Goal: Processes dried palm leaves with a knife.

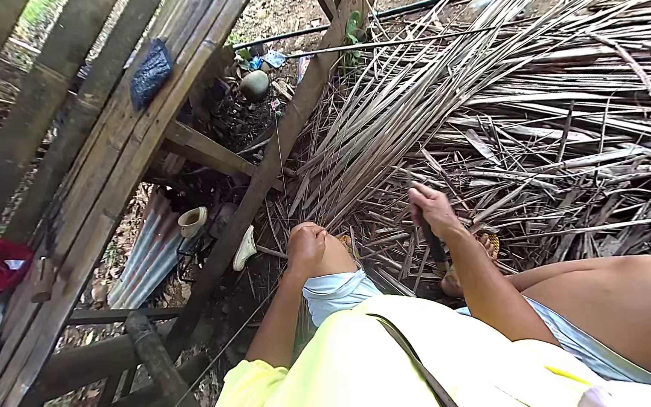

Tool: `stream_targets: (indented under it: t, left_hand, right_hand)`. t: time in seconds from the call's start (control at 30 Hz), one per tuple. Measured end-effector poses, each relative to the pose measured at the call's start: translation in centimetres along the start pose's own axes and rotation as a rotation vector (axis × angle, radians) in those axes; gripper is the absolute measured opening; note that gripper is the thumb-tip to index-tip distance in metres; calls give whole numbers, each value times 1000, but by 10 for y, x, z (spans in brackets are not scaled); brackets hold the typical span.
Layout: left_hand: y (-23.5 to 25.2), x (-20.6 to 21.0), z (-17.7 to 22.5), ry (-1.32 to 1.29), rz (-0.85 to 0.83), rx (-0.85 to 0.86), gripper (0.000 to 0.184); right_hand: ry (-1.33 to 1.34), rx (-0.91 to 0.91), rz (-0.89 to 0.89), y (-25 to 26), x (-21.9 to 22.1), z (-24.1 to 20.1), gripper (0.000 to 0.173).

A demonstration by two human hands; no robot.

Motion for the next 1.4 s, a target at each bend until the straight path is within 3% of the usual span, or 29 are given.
stream_targets:
  t: [0.1, 0.2, 0.43, 0.67, 0.8, 0.87, 0.93, 1.03, 1.13, 1.2, 1.27, 1.4]
  left_hand:
    - [2, 8, 25, 49, 20, 11, 24]
    - [-2, 14, 40, -53, -40, 27, 25]
    - [-11, 5, 36, -209, -85, 37, 23]
    - [-23, -4, 31, -289, -181, 18, 22]
    - [-31, -13, 34, -196, -213, -9, 24]
    - [-33, -34, 36, -24, -117, 24, 25]
    - [-34, -73, 46, 166, 59, 45, 30]
    - [-35, -128, 80, 448, 491, 274, 37]
    - [-8, -140, 111, 658, 657, 537, 17]
    - [31, -119, 113, 799, 498, 657, 16]
    - [76, -81, 90, 953, 223, 704, 21]
    - [114, 26, -16, 1165, -307, 783, 25]
  right_hand:
    - [-63, 8, -376, -23, 80, -4, 46]
    - [3, 5, -477, -33, 106, 0, 56]
    - [74, -74, -340, -17, 82, -6, 45]
    - [152, -57, -95, 13, 22, 0, 41]
    - [243, -7, 125, 30, -22, 19, 35]
    - [257, 56, 337, 38, -62, 40, 35]
    - [240, 76, 432, 43, -78, 41, 41]
    - [152, 83, 380, 33, -58, 31, 43]
    - [121, 99, 308, 28, -30, 36, 40]
    - [105, 115, 282, 25, -18, 43, 38]
    - [77, 124, 274, 21, -13, 49, 36]
    - [37, 143, 299, 11, -19, 53, 33]
Point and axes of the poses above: each hand's wrist, its own y-axis towards the middle knuckle, its own x-axis out of the palm, z = x × y, the point moved 8 cm from there along y, towards the middle knuckle, and after that the axes turned 5 degrees about z, right-handed, at the moved point
